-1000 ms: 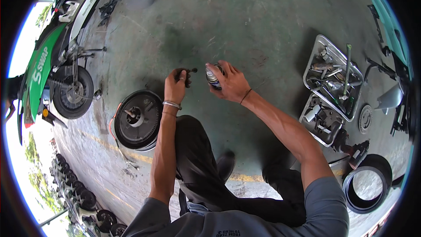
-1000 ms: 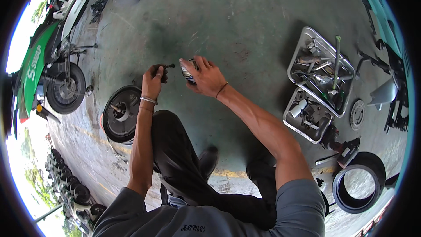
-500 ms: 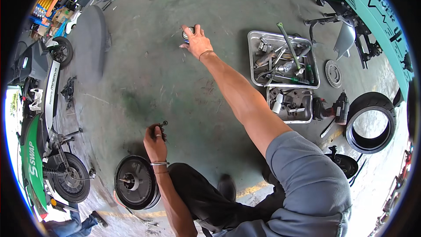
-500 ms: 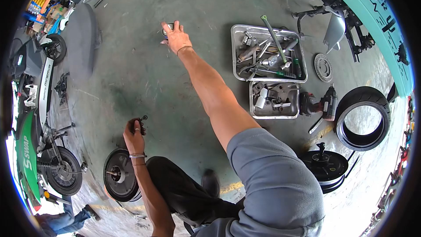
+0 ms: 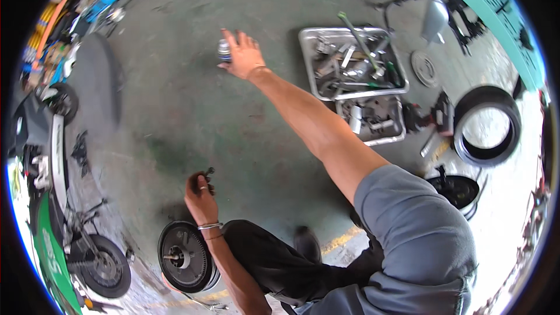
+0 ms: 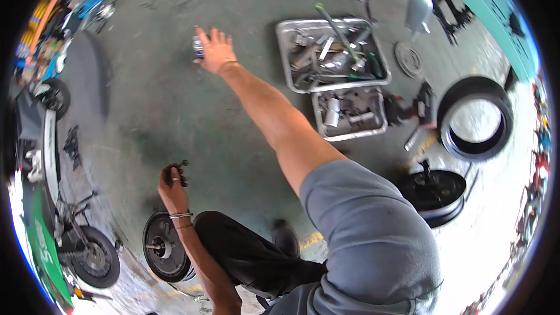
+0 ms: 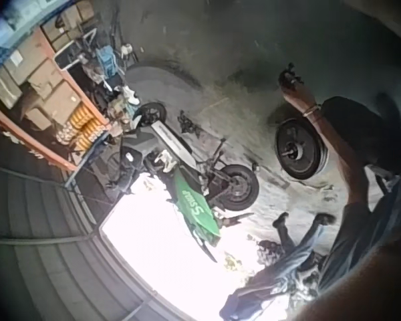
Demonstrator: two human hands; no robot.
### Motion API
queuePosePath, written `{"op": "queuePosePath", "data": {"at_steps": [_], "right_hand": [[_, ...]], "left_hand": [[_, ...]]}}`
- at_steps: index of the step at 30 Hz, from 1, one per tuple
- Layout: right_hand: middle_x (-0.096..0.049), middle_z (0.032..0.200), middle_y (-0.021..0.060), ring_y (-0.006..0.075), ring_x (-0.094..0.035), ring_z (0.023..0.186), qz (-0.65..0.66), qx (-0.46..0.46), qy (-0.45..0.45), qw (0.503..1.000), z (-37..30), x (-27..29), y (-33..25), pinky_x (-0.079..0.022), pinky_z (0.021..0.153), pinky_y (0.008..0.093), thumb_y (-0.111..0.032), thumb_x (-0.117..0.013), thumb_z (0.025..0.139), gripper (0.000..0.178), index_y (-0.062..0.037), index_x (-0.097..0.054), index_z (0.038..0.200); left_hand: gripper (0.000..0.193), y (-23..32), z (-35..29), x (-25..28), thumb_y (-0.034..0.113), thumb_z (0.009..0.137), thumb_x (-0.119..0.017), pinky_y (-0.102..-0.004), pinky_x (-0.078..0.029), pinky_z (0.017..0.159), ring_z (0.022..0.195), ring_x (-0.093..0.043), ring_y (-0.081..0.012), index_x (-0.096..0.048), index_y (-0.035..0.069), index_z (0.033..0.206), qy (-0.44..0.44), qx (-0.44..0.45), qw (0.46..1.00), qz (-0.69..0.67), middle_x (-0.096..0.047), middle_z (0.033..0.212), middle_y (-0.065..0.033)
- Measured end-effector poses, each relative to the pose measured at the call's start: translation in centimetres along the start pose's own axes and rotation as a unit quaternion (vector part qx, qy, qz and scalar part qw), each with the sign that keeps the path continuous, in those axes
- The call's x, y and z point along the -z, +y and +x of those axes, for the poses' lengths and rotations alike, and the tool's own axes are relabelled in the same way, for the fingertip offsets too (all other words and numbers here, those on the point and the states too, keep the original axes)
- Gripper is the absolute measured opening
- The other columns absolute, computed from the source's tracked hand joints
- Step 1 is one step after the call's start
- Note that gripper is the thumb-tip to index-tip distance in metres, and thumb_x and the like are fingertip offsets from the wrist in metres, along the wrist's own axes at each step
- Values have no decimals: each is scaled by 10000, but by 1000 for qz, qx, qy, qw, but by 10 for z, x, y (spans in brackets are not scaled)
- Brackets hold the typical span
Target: The person sprays a lubricant onto the inside of a scooter tire and the rim of an electric motor wheel, then mounts the tire onto the wheel rim using tire levers.
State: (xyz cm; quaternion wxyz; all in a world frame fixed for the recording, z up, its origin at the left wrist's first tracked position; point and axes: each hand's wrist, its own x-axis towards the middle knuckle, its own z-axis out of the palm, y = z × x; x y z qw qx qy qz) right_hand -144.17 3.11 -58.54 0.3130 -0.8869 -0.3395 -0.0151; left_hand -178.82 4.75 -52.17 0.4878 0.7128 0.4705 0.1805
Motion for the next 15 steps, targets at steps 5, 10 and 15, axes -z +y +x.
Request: {"op": "queuePosePath", "data": {"at_steps": [5,10,15], "right_hand": [[-420,1248,256,399,-426,1173,63,44,109,991,-23,53,-23,-396,968,487,-197,-715,688,687,-45,-439,1298],[-502,1093,186,350,-514,1038,-1,185,119,975,-98,177,-9,-464,858,443,-186,-718,676,418,-49,-585,1047],[-594,1025,166,319,-609,982,-170,81,157,970,-221,356,45,-526,816,442,-203,-656,779,275,-33,-619,991]], "left_hand": [[257,11,19,-30,140,974,-545,-230,-442,540,637,-539,-95,-564,-36,1160,-22,-77,996,-28,-628,829,-63],[300,42,10,-135,185,975,-565,-255,-456,585,689,-546,-112,-567,-54,1156,-203,-101,962,-151,-638,877,-79],[232,110,-90,-230,116,945,-614,-246,-494,689,802,-609,-117,-603,-19,1133,-491,-54,821,-288,-661,963,-71]]}}
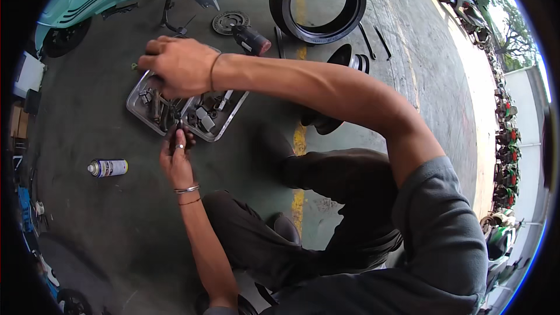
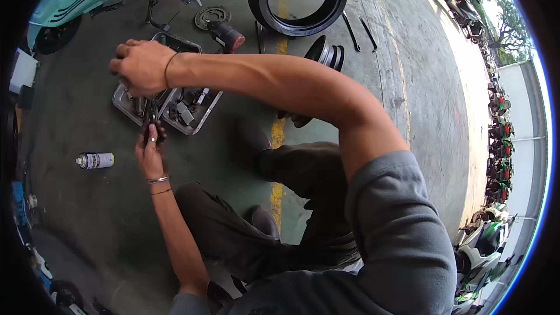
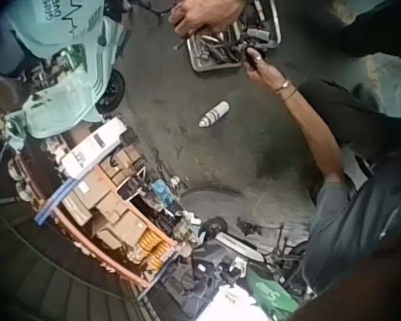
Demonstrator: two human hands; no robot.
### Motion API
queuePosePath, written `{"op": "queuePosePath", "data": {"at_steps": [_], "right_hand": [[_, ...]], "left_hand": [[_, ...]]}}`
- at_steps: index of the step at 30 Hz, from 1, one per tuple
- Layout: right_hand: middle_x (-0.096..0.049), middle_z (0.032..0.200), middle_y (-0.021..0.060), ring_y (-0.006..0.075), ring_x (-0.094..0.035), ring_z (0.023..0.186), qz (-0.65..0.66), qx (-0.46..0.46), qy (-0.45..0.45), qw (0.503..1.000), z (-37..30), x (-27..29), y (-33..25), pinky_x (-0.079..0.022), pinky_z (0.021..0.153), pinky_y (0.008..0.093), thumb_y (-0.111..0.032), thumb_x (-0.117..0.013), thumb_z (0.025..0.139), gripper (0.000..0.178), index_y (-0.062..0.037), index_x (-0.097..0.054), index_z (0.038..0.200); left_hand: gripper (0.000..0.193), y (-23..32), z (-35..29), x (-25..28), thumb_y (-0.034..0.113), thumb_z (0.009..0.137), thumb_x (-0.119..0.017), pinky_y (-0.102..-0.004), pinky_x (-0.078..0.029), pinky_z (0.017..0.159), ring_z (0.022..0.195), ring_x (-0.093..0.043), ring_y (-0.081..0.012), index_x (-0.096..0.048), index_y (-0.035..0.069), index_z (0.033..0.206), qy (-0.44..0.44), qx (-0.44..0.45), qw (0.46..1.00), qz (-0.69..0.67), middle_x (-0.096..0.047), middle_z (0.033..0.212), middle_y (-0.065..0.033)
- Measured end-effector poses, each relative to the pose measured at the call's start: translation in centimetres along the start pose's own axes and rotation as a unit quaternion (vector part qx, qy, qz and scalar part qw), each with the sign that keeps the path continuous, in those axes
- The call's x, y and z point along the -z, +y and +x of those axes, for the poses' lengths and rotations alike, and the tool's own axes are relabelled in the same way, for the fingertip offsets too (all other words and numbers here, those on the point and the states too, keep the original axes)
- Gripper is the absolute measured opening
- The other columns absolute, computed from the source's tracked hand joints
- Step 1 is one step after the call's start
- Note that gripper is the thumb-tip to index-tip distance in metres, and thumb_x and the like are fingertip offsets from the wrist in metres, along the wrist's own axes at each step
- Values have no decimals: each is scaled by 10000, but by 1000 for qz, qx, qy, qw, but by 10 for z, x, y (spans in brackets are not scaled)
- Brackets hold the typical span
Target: The person sprays a lubricant onto the inside of a scooter tire and the rim of an electric motor wheel, then mounts the tire onto the wheel rim using tire levers.
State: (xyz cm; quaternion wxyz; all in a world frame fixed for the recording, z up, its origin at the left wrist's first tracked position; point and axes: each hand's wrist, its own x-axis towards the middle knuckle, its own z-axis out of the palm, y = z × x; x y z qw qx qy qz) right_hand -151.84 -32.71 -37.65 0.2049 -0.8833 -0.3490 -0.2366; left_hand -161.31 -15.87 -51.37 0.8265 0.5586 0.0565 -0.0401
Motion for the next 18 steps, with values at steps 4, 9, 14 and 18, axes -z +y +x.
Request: {"op": "queuePosePath", "data": {"at_steps": [4,9,14,18], "right_hand": [[-693,822,155,213,-690,782,-23,-281,-6,959,-86,142,42,-528,697,345,-245,-625,899,267,-15,-675,1025],[-703,874,110,153,-650,761,57,-462,16,885,-207,211,9,-504,730,292,-229,-664,886,257,-18,-701,1027],[-674,858,88,155,-627,737,29,-449,1,893,-283,217,-3,-490,693,286,-172,-664,893,207,-21,-704,1028],[-626,835,91,216,-611,704,22,-327,-30,944,-314,213,6,-488,635,329,-118,-686,860,198,-38,-710,1040]], "left_hand": [[265,7,-2,-111,24,901,-638,-268,-549,793,894,-653,-173,-599,1,1163,-131,191,939,-253,-671,1036,-115],[250,-22,-37,-206,-24,859,-663,-281,-555,722,771,-668,-162,-503,-8,1050,-251,7,967,-35,-689,921,-132],[273,-57,-56,-225,4,858,-677,-283,-562,744,827,-675,-144,-488,-8,1054,-365,-35,914,172,-702,936,-107],[250,-66,-60,-235,4,856,-662,-325,-563,739,853,-698,-209,-487,4,1034,-374,-115,871,297,-706,911,-124]]}}
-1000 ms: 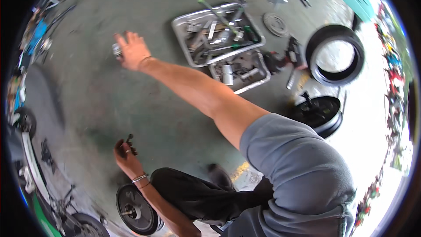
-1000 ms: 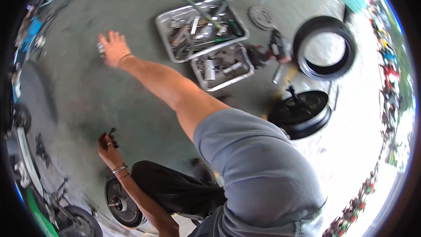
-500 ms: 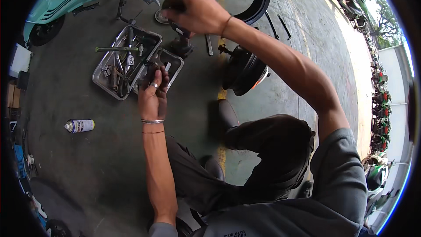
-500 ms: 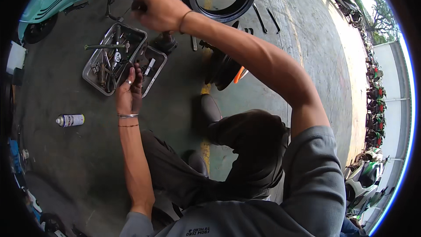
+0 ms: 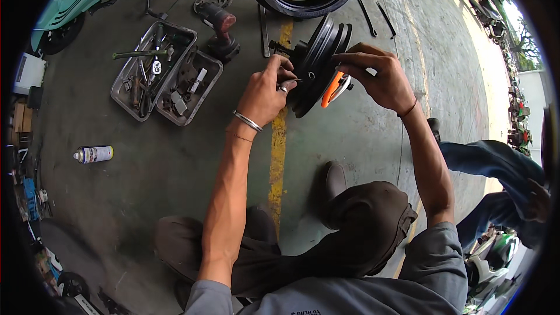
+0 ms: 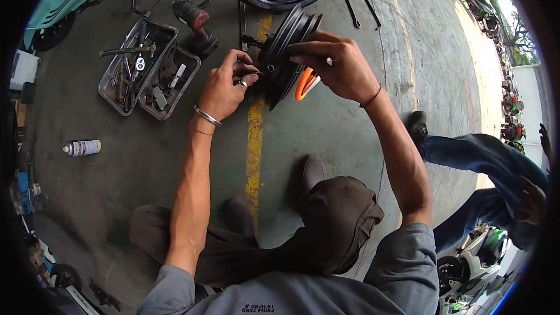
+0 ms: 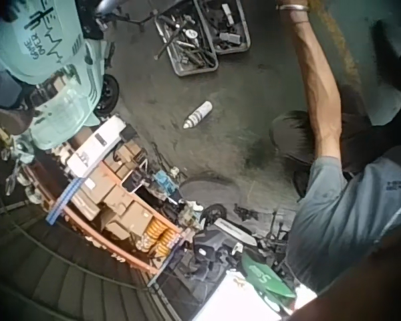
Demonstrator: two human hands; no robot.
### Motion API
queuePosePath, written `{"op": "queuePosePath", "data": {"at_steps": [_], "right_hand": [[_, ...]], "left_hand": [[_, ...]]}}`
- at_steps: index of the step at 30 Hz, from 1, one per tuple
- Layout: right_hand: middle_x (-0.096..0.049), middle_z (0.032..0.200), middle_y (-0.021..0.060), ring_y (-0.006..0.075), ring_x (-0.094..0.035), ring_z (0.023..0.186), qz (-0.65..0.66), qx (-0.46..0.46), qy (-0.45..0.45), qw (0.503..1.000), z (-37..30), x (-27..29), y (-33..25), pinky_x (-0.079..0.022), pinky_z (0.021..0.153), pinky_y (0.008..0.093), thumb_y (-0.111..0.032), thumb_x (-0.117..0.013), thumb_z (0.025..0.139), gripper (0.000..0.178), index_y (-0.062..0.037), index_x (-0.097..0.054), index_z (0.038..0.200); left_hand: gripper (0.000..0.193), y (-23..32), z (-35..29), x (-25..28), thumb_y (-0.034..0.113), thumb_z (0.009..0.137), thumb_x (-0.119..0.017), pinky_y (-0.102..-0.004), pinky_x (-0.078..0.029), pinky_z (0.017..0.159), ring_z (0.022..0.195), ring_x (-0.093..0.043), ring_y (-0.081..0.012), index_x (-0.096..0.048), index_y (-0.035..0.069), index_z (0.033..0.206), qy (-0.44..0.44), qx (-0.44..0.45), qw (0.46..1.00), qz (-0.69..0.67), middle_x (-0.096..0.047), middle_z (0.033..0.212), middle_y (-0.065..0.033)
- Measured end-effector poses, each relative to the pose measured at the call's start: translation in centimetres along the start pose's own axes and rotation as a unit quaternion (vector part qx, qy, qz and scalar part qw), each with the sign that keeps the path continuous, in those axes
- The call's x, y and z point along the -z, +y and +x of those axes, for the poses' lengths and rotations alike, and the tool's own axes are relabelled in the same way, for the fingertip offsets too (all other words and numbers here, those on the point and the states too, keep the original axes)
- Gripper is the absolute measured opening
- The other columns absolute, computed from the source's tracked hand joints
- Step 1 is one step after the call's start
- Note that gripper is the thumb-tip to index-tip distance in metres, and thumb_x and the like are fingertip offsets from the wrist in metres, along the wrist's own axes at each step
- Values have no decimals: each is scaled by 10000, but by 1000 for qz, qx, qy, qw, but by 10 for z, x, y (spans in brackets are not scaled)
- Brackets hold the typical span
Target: The person sprays a lubricant onto the inside of a scooter tire and the rim of an electric motor wheel, then mounts the tire onto the wheel rim using tire levers.
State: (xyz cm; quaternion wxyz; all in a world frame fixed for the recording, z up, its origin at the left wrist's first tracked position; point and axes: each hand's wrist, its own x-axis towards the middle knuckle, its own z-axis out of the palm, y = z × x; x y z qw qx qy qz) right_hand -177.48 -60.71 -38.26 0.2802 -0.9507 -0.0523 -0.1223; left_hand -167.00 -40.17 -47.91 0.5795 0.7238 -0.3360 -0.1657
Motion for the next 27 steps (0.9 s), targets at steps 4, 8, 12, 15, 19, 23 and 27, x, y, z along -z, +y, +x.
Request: {"op": "queuePosePath", "data": {"at_steps": [4,8,12,15,19,23,27], "right_hand": [[-600,846,100,272,-592,738,-7,83,-27,996,-9,-17,18,-496,663,370,-108,-708,817,265,-30,-696,1070],[-597,869,103,272,-597,796,-14,131,-14,991,-14,-28,31,-502,706,366,-91,-718,795,294,-6,-683,1074],[-598,868,91,259,-599,789,-26,159,36,986,-20,-34,43,-506,703,359,-81,-735,774,316,-8,-680,1076],[-604,877,78,249,-600,781,-41,173,56,982,-23,-36,57,-510,694,356,-72,-747,760,330,-11,-672,1075],[-605,891,78,250,-605,780,-63,203,68,975,-26,-34,66,-519,692,354,-65,-752,750,311,0,-664,1041],[-605,899,84,250,-613,794,-68,241,49,967,-26,-31,70,-529,692,351,-66,-762,726,305,8,-658,1003],[-598,885,84,247,-611,792,-80,247,49,964,-22,-26,61,-529,686,354,-72,-766,703,298,4,-656,970]], "left_hand": [[257,15,4,-10,-10,863,-619,-405,-545,722,889,-683,-341,-464,36,1062,3,-54,992,113,-693,917,-167],[273,27,7,-20,-14,865,-595,-462,-519,674,861,-659,-375,-438,60,1076,26,-105,971,215,-683,884,-162],[279,30,14,-31,-23,855,-588,-466,-529,677,853,-659,-370,-424,60,1064,32,-86,965,246,-680,886,-148],[280,29,19,-42,-29,855,-581,-466,-534,686,857,-660,-367,-418,59,1065,31,-78,965,248,-677,895,-149],[277,26,23,-49,-39,853,-585,-450,-532,698,879,-666,-361,-417,42,1057,25,-60,972,224,-677,889,-171],[278,29,20,-51,-51,843,-601,-434,-534,709,886,-668,-364,-425,30,1042,33,-56,981,181,-679,883,-187],[310,33,21,-49,-54,825,-630,-407,-534,737,900,-675,-345,-438,24,1054,36,-55,985,159,-686,908,-183]]}}
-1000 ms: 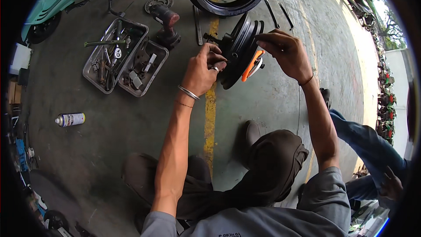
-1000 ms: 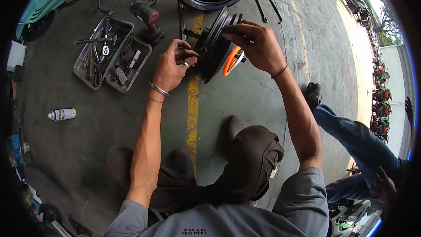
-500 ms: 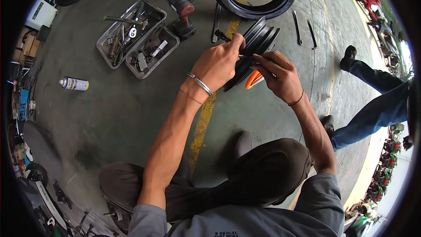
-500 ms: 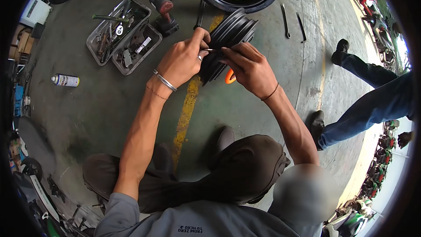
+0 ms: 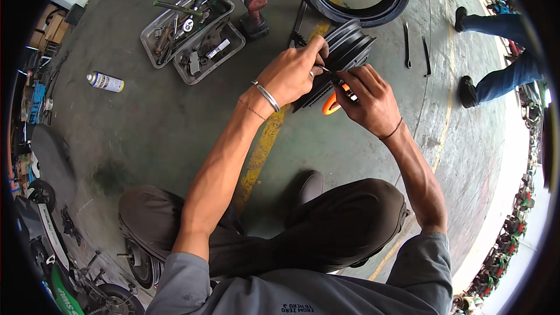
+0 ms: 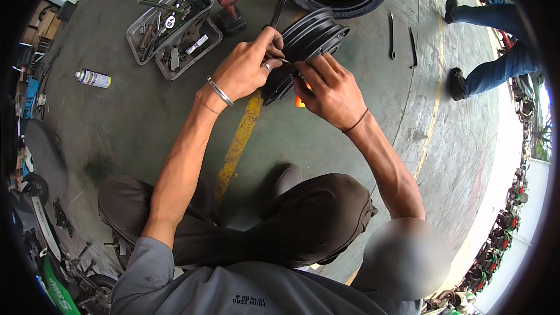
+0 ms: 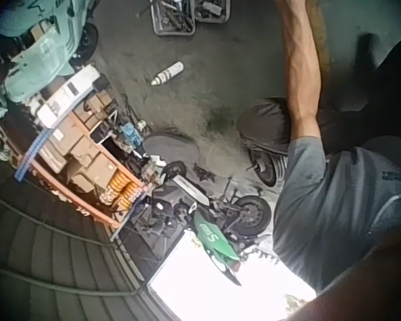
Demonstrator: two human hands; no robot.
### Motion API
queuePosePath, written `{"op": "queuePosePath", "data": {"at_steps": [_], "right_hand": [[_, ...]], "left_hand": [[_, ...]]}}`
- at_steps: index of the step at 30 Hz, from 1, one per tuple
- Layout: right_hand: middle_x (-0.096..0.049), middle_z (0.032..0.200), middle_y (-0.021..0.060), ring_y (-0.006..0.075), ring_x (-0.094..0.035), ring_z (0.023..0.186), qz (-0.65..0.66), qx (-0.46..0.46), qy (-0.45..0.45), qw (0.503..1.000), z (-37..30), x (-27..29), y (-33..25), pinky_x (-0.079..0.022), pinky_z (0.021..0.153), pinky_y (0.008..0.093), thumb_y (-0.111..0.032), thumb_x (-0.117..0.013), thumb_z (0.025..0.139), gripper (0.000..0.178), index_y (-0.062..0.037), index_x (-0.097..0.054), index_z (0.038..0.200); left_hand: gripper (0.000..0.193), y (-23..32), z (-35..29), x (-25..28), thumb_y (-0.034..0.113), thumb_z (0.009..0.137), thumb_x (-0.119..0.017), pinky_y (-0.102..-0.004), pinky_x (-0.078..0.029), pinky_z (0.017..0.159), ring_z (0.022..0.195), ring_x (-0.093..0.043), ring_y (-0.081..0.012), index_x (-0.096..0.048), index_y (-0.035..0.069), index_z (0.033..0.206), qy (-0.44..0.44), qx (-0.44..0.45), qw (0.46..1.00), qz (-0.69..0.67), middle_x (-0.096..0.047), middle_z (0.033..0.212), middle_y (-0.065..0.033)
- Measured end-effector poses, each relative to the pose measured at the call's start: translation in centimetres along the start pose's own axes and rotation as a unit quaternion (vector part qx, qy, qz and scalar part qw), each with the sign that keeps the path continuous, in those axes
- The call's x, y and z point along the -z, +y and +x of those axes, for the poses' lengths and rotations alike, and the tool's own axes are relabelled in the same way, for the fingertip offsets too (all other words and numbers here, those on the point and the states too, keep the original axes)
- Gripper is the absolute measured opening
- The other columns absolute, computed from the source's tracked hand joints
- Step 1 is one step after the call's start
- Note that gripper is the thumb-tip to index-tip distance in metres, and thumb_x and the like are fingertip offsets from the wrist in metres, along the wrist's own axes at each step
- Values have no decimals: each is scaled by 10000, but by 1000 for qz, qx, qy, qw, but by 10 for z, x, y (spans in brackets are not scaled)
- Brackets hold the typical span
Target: The person sprays a lubricant onto the inside of a scooter tire and the rim of an electric motor wheel, then mounts the tire onto the wheel rim using tire levers.
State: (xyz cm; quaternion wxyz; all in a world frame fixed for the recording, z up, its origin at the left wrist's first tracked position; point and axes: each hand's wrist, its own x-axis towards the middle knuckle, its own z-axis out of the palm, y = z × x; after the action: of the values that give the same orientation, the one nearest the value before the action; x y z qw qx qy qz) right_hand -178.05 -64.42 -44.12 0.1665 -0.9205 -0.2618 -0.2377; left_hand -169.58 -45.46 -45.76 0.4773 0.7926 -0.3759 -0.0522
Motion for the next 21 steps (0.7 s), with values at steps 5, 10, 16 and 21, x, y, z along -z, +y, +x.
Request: {"op": "queuePosePath", "data": {"at_steps": [5,10,16,21], "right_hand": [[-580,837,90,276,-606,781,27,-55,-7,998,15,2,0,-524,691,368,-88,-743,695,248,-13,-656,915],[-593,824,125,318,-614,802,17,-127,-82,988,28,-1,5,-517,709,409,-147,-722,721,224,-2,-671,885],[-624,843,134,293,-648,771,2,-148,-181,972,46,1,-2,-522,705,353,-118,-707,744,224,19,-679,918],[-631,853,142,296,-649,764,7,-160,-183,970,52,-5,-6,-521,708,355,-122,-704,737,230,23,-677,913]], "left_hand": [[530,-5,-4,19,-14,799,-692,-337,-522,738,873,-656,-229,-453,63,1266,83,-13,996,-14,-643,1130,-114],[455,-31,-11,44,8,824,-671,-293,-507,699,833,-655,-172,-505,61,1245,229,61,971,-18,-674,1038,-81],[414,-42,-17,59,18,821,-678,-294,-514,709,827,-663,-178,-530,52,1206,279,80,956,-36,-690,963,-78],[386,-47,-21,56,61,828,-682,-320,-532,744,825,-674,-193,-538,45,1186,254,105,959,-68,-689,927,-88]]}}
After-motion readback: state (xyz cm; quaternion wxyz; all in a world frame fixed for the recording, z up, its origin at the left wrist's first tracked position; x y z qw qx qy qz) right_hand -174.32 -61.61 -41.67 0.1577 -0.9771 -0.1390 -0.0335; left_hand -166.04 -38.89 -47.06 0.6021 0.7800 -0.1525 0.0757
